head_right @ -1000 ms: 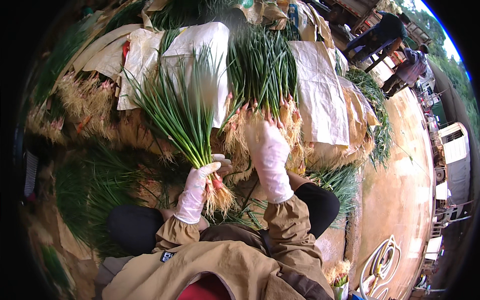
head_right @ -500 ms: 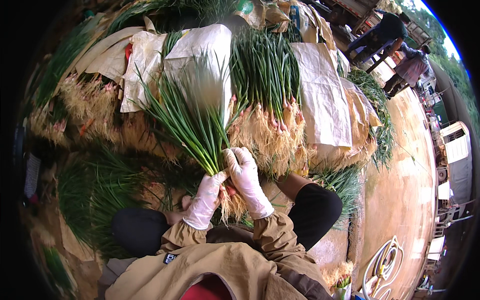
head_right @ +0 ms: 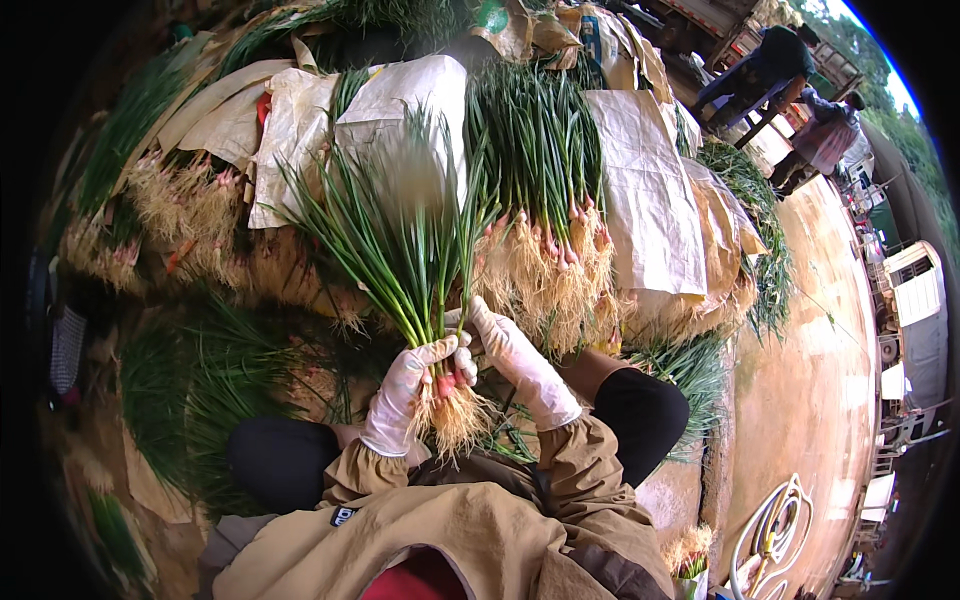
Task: The person bundles green onions together by hand, wrapping several stalks into groups and then placing them onto a larger pile.
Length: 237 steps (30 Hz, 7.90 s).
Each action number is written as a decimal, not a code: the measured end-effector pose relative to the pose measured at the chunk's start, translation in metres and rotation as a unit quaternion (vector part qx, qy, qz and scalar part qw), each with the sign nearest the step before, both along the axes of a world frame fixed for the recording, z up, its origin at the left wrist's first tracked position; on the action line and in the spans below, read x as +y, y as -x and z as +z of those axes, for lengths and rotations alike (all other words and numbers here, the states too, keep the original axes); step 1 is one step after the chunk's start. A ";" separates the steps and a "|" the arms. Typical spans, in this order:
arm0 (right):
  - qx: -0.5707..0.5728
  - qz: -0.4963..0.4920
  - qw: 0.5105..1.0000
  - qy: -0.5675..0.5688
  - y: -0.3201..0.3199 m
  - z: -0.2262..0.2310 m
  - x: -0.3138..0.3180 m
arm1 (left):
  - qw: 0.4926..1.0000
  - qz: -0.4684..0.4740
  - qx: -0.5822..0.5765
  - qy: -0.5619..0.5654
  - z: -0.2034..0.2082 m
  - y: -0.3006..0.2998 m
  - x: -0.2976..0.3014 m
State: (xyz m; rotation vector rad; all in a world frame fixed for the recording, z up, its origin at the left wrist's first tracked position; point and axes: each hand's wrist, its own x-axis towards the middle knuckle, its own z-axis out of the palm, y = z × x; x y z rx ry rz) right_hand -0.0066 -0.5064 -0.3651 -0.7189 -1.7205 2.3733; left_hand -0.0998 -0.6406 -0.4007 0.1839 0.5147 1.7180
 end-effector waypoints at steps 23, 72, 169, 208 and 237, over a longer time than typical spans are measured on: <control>-0.219 -0.153 0.668 -0.694 0.020 0.036 0.133 | 0.988 0.093 0.063 0.108 0.012 0.004 0.009; -0.384 -0.102 0.615 -0.681 0.020 0.025 0.158 | 1.000 -0.003 -0.023 0.020 0.003 -0.011 0.008; -0.186 -0.198 0.896 -0.350 0.000 0.048 0.133 | 0.995 0.062 0.016 0.074 0.019 -0.007 0.003; -0.215 -0.148 0.642 -0.721 0.058 0.049 0.187 | 0.987 0.128 0.079 0.052 0.027 -0.006 0.008; -0.007 -0.021 0.999 0.031 0.003 -0.003 -0.002 | 0.979 -0.017 0.053 0.198 0.007 0.003 -0.008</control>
